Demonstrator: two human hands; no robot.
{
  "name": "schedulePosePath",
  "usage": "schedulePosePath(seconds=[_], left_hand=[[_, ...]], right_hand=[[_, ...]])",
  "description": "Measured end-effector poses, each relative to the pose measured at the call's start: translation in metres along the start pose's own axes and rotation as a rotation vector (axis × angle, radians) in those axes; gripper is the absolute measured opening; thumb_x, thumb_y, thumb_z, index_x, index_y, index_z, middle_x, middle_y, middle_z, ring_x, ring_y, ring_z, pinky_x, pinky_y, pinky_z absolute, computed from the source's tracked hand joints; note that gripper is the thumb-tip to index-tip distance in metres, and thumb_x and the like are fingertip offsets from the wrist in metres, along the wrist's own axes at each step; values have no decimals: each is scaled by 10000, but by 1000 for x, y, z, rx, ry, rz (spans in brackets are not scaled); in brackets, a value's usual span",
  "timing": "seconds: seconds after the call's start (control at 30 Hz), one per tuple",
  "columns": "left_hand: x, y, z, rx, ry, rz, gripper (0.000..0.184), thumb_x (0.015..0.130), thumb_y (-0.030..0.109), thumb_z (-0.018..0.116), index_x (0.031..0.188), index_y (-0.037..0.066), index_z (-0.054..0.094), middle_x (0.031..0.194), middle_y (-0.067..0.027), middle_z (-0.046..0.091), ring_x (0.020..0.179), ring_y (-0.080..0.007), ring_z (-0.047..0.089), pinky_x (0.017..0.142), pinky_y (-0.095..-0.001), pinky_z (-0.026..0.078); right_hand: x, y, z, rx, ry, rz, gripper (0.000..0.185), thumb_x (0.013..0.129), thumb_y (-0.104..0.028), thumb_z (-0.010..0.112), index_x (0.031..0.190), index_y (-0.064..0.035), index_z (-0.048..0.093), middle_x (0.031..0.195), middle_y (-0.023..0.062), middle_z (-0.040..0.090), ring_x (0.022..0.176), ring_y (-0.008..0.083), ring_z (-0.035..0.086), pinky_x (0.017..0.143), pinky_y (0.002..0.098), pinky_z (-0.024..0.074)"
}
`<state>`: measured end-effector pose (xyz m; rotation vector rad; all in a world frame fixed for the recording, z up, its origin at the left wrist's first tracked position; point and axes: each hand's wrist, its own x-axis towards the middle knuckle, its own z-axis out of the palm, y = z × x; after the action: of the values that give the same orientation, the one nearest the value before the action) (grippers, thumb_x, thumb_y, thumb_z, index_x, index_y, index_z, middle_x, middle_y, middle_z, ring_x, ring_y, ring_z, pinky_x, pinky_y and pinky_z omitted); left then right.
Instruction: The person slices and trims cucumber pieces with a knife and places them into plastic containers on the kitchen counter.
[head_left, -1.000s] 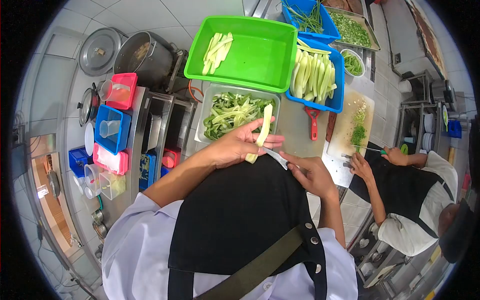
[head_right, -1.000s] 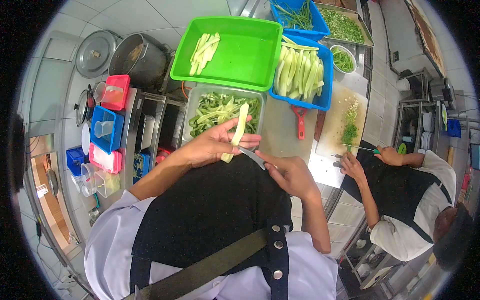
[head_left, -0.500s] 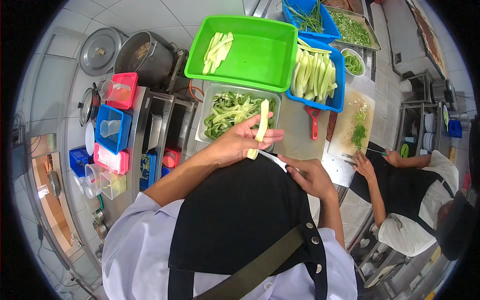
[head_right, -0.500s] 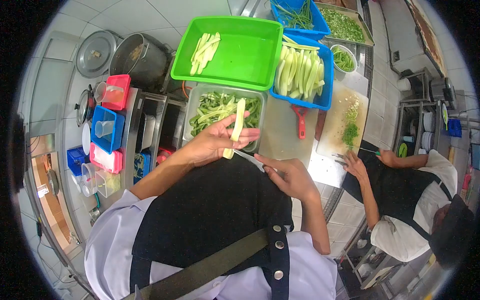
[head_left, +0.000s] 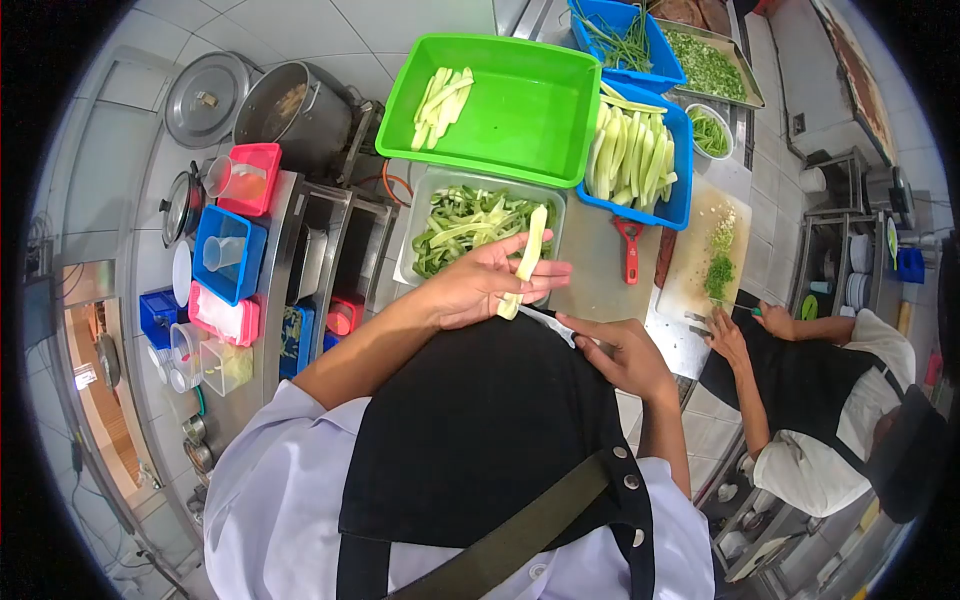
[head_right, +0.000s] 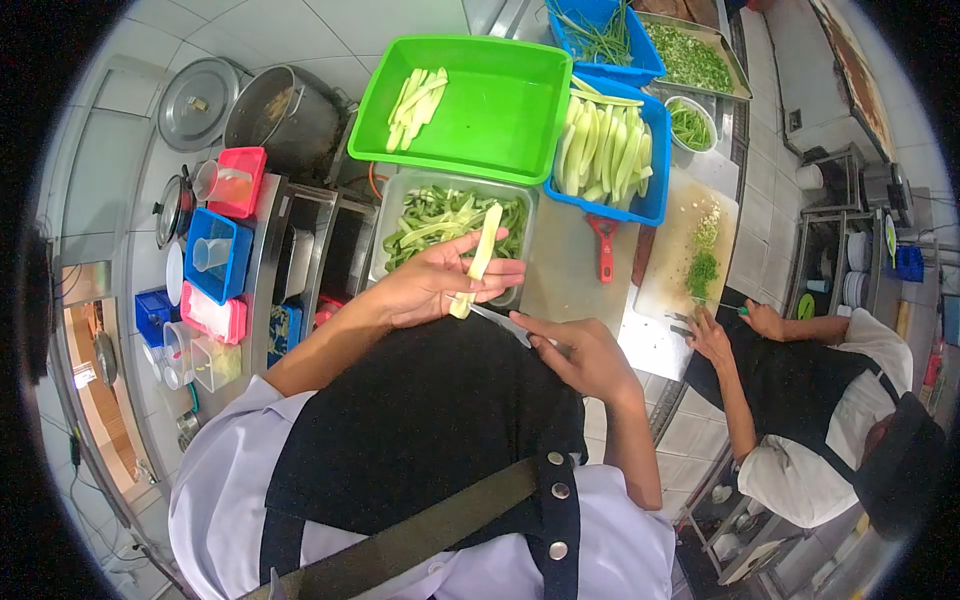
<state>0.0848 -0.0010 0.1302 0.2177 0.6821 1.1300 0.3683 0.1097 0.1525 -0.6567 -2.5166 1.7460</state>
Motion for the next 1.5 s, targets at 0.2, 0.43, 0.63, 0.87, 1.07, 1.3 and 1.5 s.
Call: schedulePosePath(seconds=[0.2,0.43,0.63,0.87,1.07,1.3,1.5], left_hand=[[0,-4,-1,-40,-45,-11,823,1049,-117,582,1755,77,207,1643,-316,483,1526,-399,538,1231,-458,520],[7,-1,-1,-106,46,116,813,1036,-141,576,1741,70,229,1644,-296,480,1521,-386,537,1272,-469,480],[11,1,-1,-147,44,120,816,1019,-154,582,1730,69,250,1650,-290,470,1513,-375,543,1292,-479,459],[13,2,0,-143,52,106,824,1011,-151,593,1729,65,251,1653,-293,463,1520,-381,535,1296,-492,450],[15,4,-1,-147,48,157,822,1011,-141,604,1727,48,245,1660,-312,445,1540,-396,509,1313,-507,424],[12,7,-1,-143,83,182,799,1016,-142,584,1721,39,253,1677,-310,423,1553,-406,491,1310,-512,427],[16,-3,2,-212,239,370,738,1029,-154,530,1697,44,284,1573,-258,489,1488,-382,554,1291,-493,464]], right_hand=[[3,10,15,-59,140,-133,446,1027,-65,722,1460,-169,744,909,182,796,654,333,686,705,385,549],[4,-3,8,-22,65,11,452,1042,-99,697,1485,-190,724,955,203,790,786,406,750,775,446,574],[5,-2,10,-10,88,-9,462,1047,-86,680,1494,-196,719,925,189,785,708,373,728,734,425,563],[7,-4,7,6,52,15,474,1049,-89,679,1508,-206,711,864,166,766,570,280,651,646,391,526],[5,4,7,5,44,4,484,1052,-98,683,1521,-218,701,856,158,767,529,247,616,616,381,508],[8,6,14,36,72,-15,484,1059,-102,679,1527,-227,695,881,178,775,609,295,681,675,401,538],[16,4,27,3,128,29,494,1080,-127,672,1563,-226,655,934,229,776,796,396,758,787,428,568]])
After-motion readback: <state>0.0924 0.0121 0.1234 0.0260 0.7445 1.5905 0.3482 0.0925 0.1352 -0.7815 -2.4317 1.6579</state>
